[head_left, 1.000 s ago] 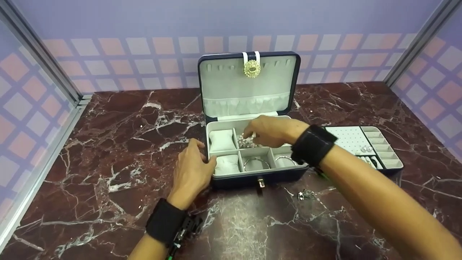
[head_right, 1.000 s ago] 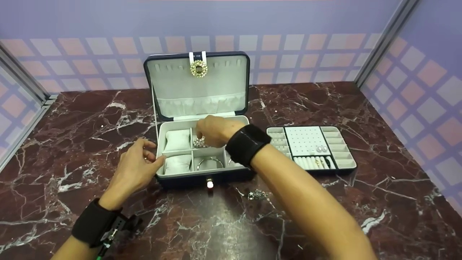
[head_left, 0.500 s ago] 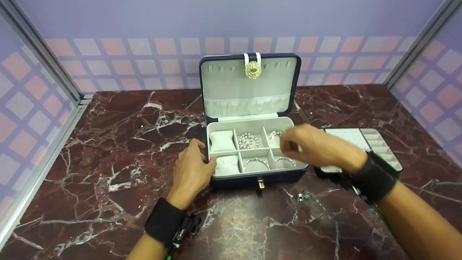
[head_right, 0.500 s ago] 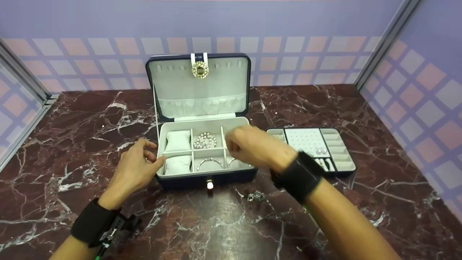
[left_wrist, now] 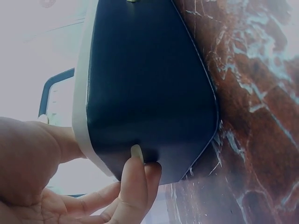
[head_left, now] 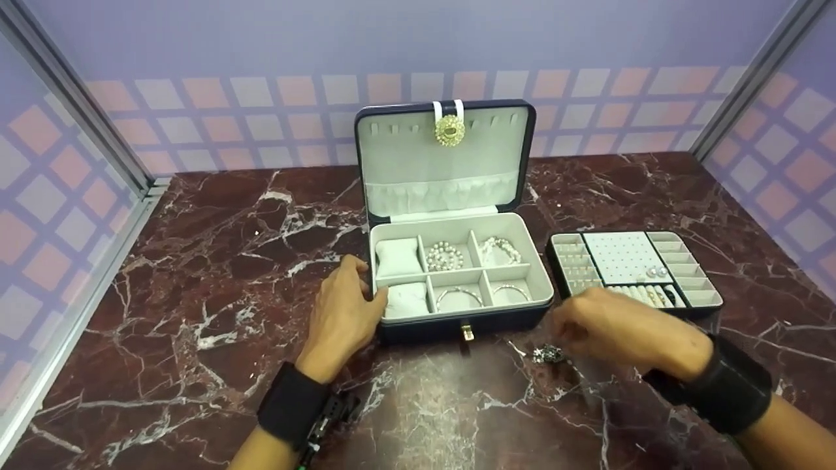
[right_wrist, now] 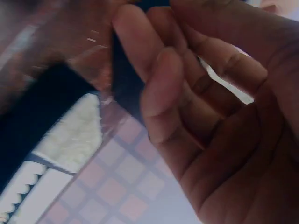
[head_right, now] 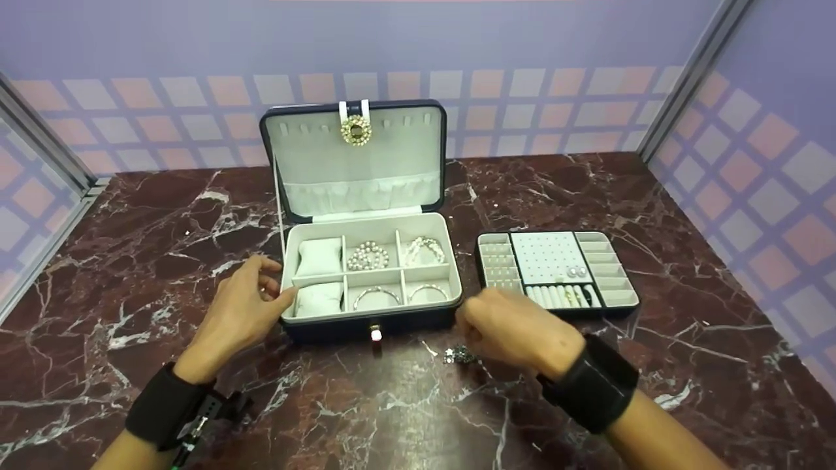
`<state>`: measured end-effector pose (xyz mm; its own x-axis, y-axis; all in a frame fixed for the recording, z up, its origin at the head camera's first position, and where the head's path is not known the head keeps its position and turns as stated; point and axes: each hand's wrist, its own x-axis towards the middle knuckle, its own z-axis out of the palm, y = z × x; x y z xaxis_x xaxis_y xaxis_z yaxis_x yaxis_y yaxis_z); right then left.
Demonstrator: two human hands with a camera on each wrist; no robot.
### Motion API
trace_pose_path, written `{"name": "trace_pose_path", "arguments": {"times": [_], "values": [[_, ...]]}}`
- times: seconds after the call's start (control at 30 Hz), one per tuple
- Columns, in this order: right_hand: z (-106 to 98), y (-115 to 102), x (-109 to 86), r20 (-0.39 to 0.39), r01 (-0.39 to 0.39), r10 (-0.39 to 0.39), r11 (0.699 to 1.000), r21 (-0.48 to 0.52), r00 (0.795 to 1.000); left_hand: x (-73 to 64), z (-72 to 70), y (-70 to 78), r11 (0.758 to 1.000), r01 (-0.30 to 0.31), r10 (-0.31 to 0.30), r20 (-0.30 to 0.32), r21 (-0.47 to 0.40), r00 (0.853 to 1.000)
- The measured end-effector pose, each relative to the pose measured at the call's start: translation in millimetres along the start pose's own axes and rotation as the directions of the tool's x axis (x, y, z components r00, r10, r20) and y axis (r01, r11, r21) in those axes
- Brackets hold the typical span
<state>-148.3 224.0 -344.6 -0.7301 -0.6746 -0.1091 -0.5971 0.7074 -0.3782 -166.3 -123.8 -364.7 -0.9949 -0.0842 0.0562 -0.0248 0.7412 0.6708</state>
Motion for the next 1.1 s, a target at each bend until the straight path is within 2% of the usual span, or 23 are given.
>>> {"name": "trace_pose_path", "arguments": {"times": [0.27,0.43,0.57,0.63,0.77,0.87,0.97,1.03,1.1], "values": [[22.4,12.6,2.5,0.037,-0.054,0.053,0.998,0.033,0.998,-1.9,-2.9,-3.1,1.0,0.016,-0.016,0.004,0.014,1.0],[25.0,17.5,1.5,0.054,-0.048,0.045,0.997,0.052,0.998,-2.2,-3.6,0.2,1.0,0.009,-0.009,0.015,0.024,1.0],[22.1,17.8,0.2,0.039,-0.085,0.081,0.991,0.104,0.996,-4.1,-3.1,4.1,0.999,-0.001,0.001,0.014,0.039,1.0],[18.7,17.9,0.2,0.03,-0.105,0.101,0.977,0.184,0.994,-5.7,-2.7,7.7,0.999,0.007,-0.008,0.022,0.038,1.0],[10.4,18.0,0.9,0.012,-0.104,0.107,0.928,0.358,0.994,-12.0,-0.7,18.6,0.999,0.001,-0.002,0.034,0.044,0.999],[5.7,17.3,1.7,-0.008,-0.073,0.086,0.889,0.451,0.996,-19.8,2.9,29.8,0.996,-0.063,0.063,0.008,0.056,0.998],[1.5,14.1,1.4,-0.015,-0.06,0.079,0.847,0.529,0.997,-28.8,9.5,40.4,0.978,-0.205,0.205,-0.019,0.04,0.978],[-1.0,11.0,1.2,-0.006,-0.061,0.08,0.813,0.579,0.997,-34.5,14.3,45.8,0.946,-0.322,0.322,0.006,-0.023,0.947],[-3.1,7.3,0.7,0.006,-0.064,0.077,0.779,0.624,0.997,-39.7,19.8,51.3,0.91,-0.4,0.41,0.085,-0.111,0.908]]}}
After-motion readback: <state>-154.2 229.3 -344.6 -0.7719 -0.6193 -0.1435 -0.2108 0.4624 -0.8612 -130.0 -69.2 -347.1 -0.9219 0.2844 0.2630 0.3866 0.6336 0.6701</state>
